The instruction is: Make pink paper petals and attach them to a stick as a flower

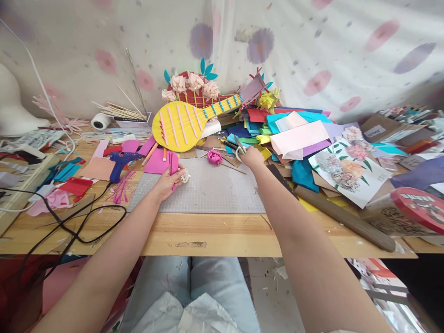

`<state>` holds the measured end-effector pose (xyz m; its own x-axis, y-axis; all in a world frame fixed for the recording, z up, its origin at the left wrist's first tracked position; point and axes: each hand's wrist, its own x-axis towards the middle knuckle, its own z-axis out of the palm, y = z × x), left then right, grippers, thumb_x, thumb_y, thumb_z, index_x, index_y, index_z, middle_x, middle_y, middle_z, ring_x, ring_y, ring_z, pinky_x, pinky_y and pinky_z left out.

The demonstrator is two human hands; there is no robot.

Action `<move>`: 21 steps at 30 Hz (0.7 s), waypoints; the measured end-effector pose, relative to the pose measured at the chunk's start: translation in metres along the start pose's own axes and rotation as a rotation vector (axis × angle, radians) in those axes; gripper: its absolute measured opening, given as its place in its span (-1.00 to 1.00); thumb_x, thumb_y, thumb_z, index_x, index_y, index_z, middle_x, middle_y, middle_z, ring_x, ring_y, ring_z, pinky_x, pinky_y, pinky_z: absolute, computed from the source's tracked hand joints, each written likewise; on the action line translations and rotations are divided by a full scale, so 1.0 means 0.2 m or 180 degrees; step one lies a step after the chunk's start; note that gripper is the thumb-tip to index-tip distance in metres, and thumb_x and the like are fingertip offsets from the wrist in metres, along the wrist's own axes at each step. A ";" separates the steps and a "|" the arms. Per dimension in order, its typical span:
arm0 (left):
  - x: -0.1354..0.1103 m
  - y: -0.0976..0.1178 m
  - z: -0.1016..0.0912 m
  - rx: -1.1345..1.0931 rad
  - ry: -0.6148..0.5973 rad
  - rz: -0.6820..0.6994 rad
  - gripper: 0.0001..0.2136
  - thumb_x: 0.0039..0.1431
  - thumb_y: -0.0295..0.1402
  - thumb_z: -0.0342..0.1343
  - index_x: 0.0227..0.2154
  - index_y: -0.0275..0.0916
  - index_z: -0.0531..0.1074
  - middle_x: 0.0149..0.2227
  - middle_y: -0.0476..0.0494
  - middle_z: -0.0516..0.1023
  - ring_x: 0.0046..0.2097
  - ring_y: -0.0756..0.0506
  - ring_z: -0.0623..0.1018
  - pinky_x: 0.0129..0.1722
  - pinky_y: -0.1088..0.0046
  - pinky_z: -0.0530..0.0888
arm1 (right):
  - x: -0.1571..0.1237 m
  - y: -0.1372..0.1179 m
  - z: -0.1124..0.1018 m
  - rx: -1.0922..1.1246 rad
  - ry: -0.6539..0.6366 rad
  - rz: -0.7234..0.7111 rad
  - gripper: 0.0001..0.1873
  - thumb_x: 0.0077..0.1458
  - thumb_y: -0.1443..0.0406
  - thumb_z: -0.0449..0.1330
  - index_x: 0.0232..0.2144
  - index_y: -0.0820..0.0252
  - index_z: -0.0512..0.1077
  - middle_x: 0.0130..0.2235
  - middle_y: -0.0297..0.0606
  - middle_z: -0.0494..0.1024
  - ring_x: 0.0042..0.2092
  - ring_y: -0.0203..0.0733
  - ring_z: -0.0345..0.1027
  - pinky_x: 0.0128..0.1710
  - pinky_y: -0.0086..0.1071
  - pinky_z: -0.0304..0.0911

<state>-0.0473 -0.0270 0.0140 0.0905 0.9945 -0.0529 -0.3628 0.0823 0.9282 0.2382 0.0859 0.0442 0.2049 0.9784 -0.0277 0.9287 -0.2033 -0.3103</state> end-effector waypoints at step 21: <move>0.03 0.00 -0.05 0.0423 0.0345 0.0287 -0.67 -0.19 -0.29 0.29 -0.35 -0.23 0.32 -0.58 0.11 0.25 -0.58 0.15 0.23 -0.65 0.66 0.06 | -0.50 -0.62 0.11 0.3555 -0.2212 -0.0845 -0.54 -0.34 0.40 0.36 -0.37 0.17 0.21 -0.54 -0.44 0.44 -0.48 -0.37 0.32 -0.42 -0.43 0.21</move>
<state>-0.0554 -0.0212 0.0107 -0.0398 0.9992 0.0001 -0.2385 -0.0096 0.9711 0.0950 0.0138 0.0638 -0.4487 0.8671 -0.2163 0.0994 -0.1921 -0.9763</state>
